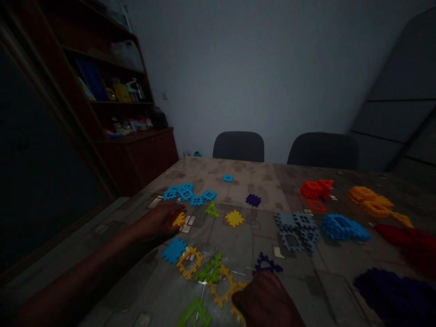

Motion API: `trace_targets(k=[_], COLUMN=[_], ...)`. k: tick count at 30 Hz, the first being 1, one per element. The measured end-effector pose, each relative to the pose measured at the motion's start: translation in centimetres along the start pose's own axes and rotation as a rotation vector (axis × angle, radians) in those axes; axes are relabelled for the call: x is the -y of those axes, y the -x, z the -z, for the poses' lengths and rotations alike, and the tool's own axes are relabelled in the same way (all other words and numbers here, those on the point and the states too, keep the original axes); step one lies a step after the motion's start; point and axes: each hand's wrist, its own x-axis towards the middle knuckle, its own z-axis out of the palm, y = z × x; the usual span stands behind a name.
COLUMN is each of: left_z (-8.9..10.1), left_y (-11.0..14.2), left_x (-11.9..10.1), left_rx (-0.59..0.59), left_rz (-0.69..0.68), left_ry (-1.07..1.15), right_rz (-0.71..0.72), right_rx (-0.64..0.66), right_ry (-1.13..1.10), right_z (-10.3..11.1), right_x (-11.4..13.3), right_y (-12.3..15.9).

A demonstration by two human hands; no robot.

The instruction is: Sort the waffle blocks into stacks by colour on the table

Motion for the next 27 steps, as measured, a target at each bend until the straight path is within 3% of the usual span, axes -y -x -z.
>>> trace_targets(k=[4, 9, 13, 16, 19, 23, 27], left_z=[-0.3, 0.1, 0.1, -0.9, -2.2, -3.2, -2.3], left_y=[-0.4, -0.7, -1.5, -2.5, -3.2, -3.1, -3.0], left_x=[-0.2, -1.7, -5.2, -7.9, -9.6, -9.5, -7.1], left_rx=[0.002, -0.014, 0.028, 0.055, 0.081, 0.107, 0.111], left_rz=[-0.010, -0.014, -0.105, -0.156, -0.152, -0.133, -0.135], left_ry=[0.000, 0.057, 0.128, 0.164, 0.175, 0.215, 0.297], right_rz=[-0.183, -0.405, -0.322, -0.246, -0.246, -0.254, -0.253], right_rx=[0.010, 0.113, 0.314, 0.454, 0.515, 0.510, 0.454], right_ry=[-0.017, -0.037, -0.020, -0.006, 0.004, 0.027, 0.027], right_z=[2.3, 2.0, 1.1, 0.8, 0.9, 1.6, 2.2], right_x=[-0.7, -4.2, -7.1, -8.5, -9.3, -9.9, -9.7], right_y=[-1.7, -4.3, -8.5, -11.9, -13.8, -13.3, -11.9])
